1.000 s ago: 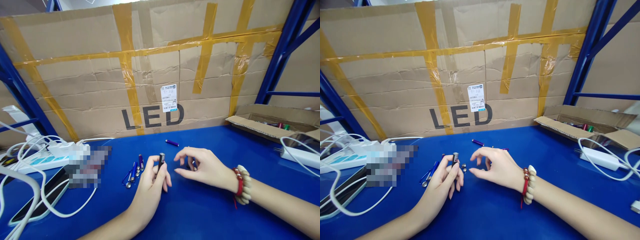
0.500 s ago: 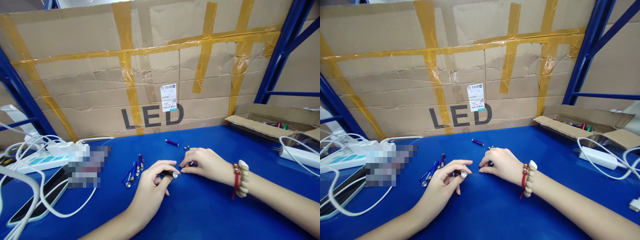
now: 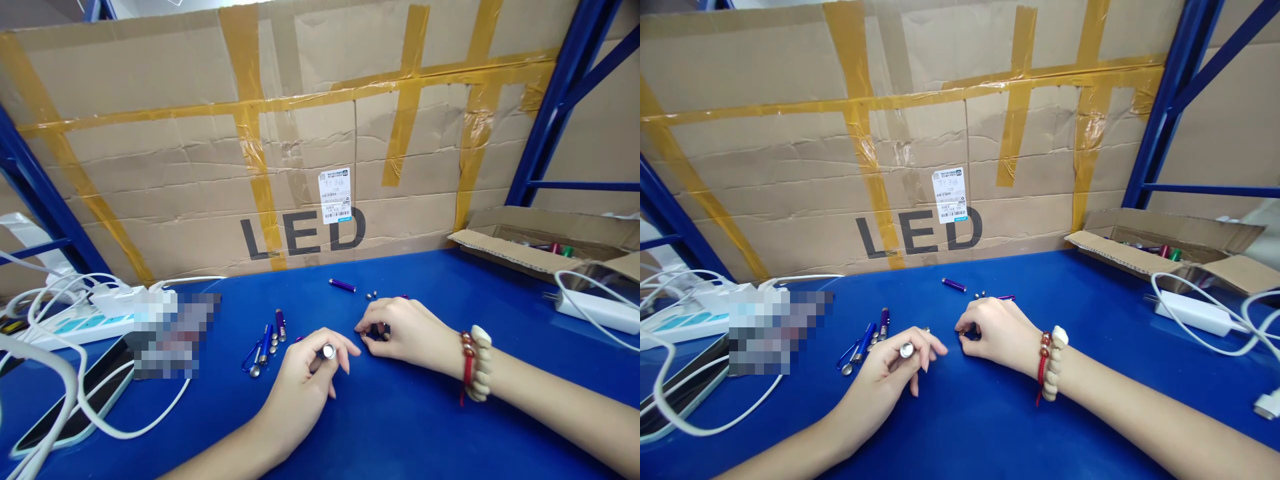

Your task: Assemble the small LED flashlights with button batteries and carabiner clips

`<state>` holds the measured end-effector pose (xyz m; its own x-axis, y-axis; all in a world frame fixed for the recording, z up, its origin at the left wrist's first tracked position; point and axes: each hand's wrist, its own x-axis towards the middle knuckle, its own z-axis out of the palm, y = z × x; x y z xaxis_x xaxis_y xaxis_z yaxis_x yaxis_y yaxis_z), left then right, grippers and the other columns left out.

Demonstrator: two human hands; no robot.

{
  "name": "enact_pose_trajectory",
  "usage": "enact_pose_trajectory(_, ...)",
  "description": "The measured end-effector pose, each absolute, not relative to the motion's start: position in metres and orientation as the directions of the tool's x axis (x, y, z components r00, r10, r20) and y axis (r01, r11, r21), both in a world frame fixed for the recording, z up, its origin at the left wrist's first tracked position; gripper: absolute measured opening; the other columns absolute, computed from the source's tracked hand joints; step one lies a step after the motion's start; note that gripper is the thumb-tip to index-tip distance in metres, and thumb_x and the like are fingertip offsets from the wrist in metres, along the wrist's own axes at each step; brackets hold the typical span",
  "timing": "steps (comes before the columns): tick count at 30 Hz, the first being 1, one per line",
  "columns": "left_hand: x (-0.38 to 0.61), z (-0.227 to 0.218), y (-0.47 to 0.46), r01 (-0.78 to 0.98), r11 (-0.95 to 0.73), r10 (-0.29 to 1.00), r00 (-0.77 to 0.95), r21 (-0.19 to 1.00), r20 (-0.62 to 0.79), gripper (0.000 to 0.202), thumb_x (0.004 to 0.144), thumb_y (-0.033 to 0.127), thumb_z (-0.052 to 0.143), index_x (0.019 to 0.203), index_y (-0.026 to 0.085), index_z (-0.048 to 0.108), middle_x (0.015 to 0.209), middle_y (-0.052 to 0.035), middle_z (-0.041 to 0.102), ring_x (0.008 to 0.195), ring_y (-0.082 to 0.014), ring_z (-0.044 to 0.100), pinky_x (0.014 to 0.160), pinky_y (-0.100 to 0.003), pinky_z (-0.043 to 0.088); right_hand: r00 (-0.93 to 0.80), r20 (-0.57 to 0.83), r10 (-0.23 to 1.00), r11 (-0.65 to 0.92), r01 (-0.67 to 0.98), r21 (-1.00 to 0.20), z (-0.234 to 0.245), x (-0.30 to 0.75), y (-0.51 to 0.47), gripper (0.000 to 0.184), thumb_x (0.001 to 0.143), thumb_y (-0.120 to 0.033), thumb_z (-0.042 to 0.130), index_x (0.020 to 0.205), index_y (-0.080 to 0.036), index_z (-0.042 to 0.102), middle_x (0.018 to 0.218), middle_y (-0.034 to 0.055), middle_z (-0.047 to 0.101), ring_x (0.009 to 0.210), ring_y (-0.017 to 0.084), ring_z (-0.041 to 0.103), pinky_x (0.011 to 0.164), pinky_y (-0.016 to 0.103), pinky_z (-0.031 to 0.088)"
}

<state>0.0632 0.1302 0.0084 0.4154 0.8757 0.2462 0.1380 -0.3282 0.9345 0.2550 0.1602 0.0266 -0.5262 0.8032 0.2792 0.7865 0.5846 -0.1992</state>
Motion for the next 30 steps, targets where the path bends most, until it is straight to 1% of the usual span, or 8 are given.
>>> enact_pose_trajectory(5,0.061,0.009,0.132,0.153,-0.447,0.834,0.427,0.881,0.349,0.03,0.083,0.016,0.041,0.056,0.018,0.054,0.074,-0.005,0.06,0.077,-0.0202,0.053,0.079,-0.034,0.035,-0.529,0.29,0.798,0.588,0.788,-0.181,0.025,0.254,0.16,0.021,0.072,-0.015,0.057,0.084,-0.022,0.073,0.078,0.0006,0.07,0.065,0.014,0.061,0.054,0.022,0.039)
enact_pose_trajectory(8,0.059,0.009,0.133,0.122,-0.472,0.813,0.444,0.873,0.377,0.036,0.083,0.021,0.044,0.048,0.018,0.05,0.076,-0.0061,0.06,0.08,-0.0213,0.052,0.078,-0.034,0.033,-0.547,0.299,0.782,0.606,0.778,-0.165,0.023,0.254,0.16,0.021,0.074,-0.015,0.057,0.085,-0.022,0.073,0.078,0.001,0.069,0.069,0.015,0.061,0.056,0.022,0.04)
enact_pose_trajectory(10,0.059,0.01,0.133,0.114,-0.459,0.814,0.453,0.881,0.365,0.039,0.085,0.027,0.044,0.048,0.017,0.05,0.078,-0.0063,0.059,0.074,-0.0195,0.05,0.071,-0.031,0.034,-0.548,0.303,0.78,0.608,0.778,-0.158,0.022,0.254,0.161,0.019,0.077,-0.016,0.056,0.086,-0.02,0.072,0.08,0.002,0.069,0.072,0.016,0.062,0.058,0.023,0.041)
enact_pose_trajectory(14,0.061,0.01,0.129,0.143,-0.321,0.88,0.41,0.936,0.239,0.027,0.089,0.029,0.042,0.067,0.018,0.054,0.078,-0.0013,0.053,0.057,-0.0117,0.037,0.054,-0.025,0.029,-0.554,0.301,0.776,0.614,0.773,-0.162,0.02,0.255,0.163,0.019,0.084,-0.017,0.053,0.09,-0.017,0.071,0.083,0.0046,0.069,0.076,0.017,0.062,0.064,0.025,0.044)
enact_pose_trajectory(18,0.062,0.009,0.125,0.206,-0.24,0.928,0.335,0.949,0.162,0.013,0.092,0.034,0.04,0.097,0.026,0.048,0.078,0.0029,0.044,0.06,-0.0111,0.035,0.052,-0.022,0.028,-0.564,0.304,0.767,0.631,0.747,-0.207,0.018,0.255,0.164,0.018,0.087,-0.017,0.051,0.091,-0.017,0.069,0.087,0.0054,0.068,0.08,0.018,0.062,0.071,0.027,0.046)
enact_pose_trajectory(20,0.063,0.008,0.124,0.217,-0.232,0.933,0.327,0.948,0.153,0.014,0.092,0.037,0.039,0.098,0.026,0.045,0.08,0.003,0.043,0.061,-0.0111,0.035,0.052,-0.021,0.029,-0.544,0.36,0.757,0.639,0.73,-0.241,0.018,0.254,0.164,0.018,0.088,-0.02,0.051,0.091,-0.018,0.068,0.088,0.0051,0.068,0.082,0.018,0.062,0.073,0.029,0.047)
enact_pose_trajectory(25,0.065,0.01,0.124,0.269,-0.207,0.918,0.386,0.941,0.092,0.022,0.093,0.043,0.034,0.089,0.023,0.043,0.07,0.0048,0.036,0.056,-0.0111,0.03,0.05,-0.022,0.027,-0.413,0.635,0.653,0.719,0.602,-0.348,0.022,0.249,0.156,0.013,0.087,-0.024,0.053,0.088,-0.02,0.066,0.087,0.004,0.068,0.082,0.016,0.06,0.073,0.029,0.048)
enact_pose_trajectory(30,0.066,0.012,0.125,0.289,-0.275,0.894,0.429,0.917,0.132,0.021,0.093,0.038,0.033,0.084,0.022,0.043,0.068,0.0046,0.038,0.058,-0.0121,0.033,0.053,-0.023,0.028,-0.369,0.774,0.514,0.832,0.434,-0.345,0.025,0.242,0.144,0.009,0.084,-0.024,0.059,0.084,-0.02,0.067,0.079,0.0029,0.069,0.073,0.014,0.061,0.069,0.027,0.05)
